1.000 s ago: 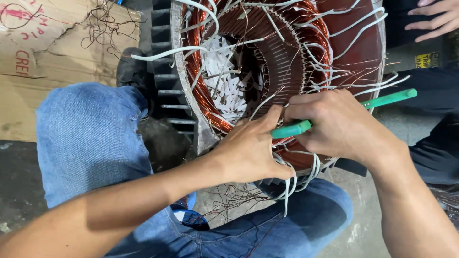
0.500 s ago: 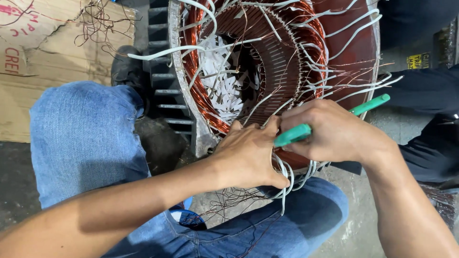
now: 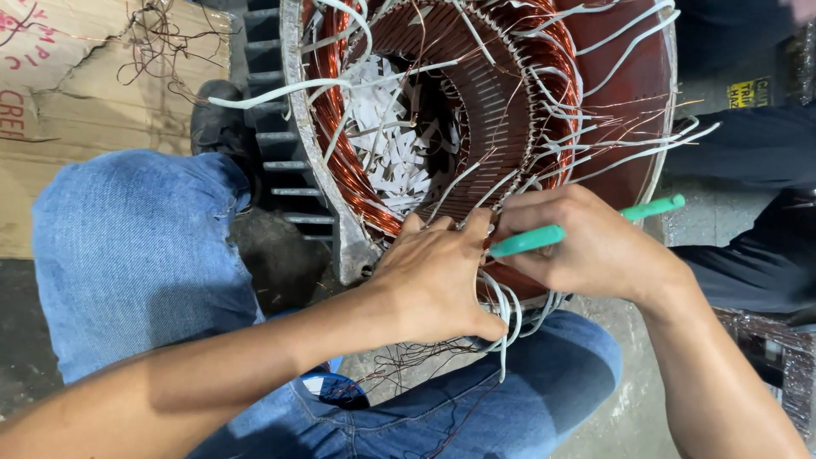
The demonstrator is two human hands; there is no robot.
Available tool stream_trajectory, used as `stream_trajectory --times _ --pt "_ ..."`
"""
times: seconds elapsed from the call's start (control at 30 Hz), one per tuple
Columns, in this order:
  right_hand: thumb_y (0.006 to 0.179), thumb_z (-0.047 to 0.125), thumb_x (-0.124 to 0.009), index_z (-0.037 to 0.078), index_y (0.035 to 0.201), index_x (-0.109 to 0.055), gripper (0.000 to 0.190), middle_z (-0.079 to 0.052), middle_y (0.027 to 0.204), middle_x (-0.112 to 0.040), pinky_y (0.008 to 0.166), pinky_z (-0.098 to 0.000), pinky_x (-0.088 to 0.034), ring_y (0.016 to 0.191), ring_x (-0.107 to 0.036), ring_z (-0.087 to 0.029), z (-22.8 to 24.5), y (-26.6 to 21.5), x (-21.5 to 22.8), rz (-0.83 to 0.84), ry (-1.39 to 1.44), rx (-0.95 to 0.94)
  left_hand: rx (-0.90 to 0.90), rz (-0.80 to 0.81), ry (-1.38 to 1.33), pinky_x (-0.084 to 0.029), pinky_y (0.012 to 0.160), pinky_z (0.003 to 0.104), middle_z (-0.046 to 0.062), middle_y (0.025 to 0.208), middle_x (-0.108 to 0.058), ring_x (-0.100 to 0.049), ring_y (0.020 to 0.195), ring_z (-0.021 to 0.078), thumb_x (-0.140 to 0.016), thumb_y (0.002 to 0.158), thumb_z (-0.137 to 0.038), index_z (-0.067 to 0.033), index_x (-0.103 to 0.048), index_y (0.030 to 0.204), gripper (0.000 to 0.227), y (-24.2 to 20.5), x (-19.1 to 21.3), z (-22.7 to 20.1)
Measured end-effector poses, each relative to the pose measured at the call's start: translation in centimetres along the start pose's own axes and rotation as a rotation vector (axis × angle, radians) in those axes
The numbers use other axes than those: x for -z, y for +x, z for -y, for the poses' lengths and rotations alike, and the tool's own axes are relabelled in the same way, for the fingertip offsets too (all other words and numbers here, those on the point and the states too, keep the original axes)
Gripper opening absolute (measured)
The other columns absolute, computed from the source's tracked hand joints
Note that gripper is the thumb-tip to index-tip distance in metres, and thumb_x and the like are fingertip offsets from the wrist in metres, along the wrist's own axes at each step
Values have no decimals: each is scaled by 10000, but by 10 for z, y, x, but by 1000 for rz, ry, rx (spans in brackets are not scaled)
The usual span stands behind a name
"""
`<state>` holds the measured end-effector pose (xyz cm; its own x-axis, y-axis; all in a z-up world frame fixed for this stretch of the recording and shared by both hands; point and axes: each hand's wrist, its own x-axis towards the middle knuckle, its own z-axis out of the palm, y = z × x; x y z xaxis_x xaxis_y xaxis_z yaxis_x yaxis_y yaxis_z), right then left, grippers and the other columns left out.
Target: The person trims excess copper wire ends from a motor stator using green-handled scissors. They repeatedly pull wire strands from the stator slots and cut them close to the coil base, discarding the cut pieces.
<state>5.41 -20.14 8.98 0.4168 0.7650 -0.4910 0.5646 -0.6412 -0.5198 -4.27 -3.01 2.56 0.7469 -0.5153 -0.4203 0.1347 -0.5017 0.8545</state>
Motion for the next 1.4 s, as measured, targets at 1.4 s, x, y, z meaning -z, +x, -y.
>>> stream_trajectory --times 1.4 --pt "950 92 -775 68 825 -697 149 -27 747 -656 660 -333 -487 664 -614 -202 8 -24 -24 -224 214 159 31 7 -103 -381 1241 521 282 1601 -475 -387 1522 481 -1003 764 -327 -48 -161 1735 1315 -5 -1 3"
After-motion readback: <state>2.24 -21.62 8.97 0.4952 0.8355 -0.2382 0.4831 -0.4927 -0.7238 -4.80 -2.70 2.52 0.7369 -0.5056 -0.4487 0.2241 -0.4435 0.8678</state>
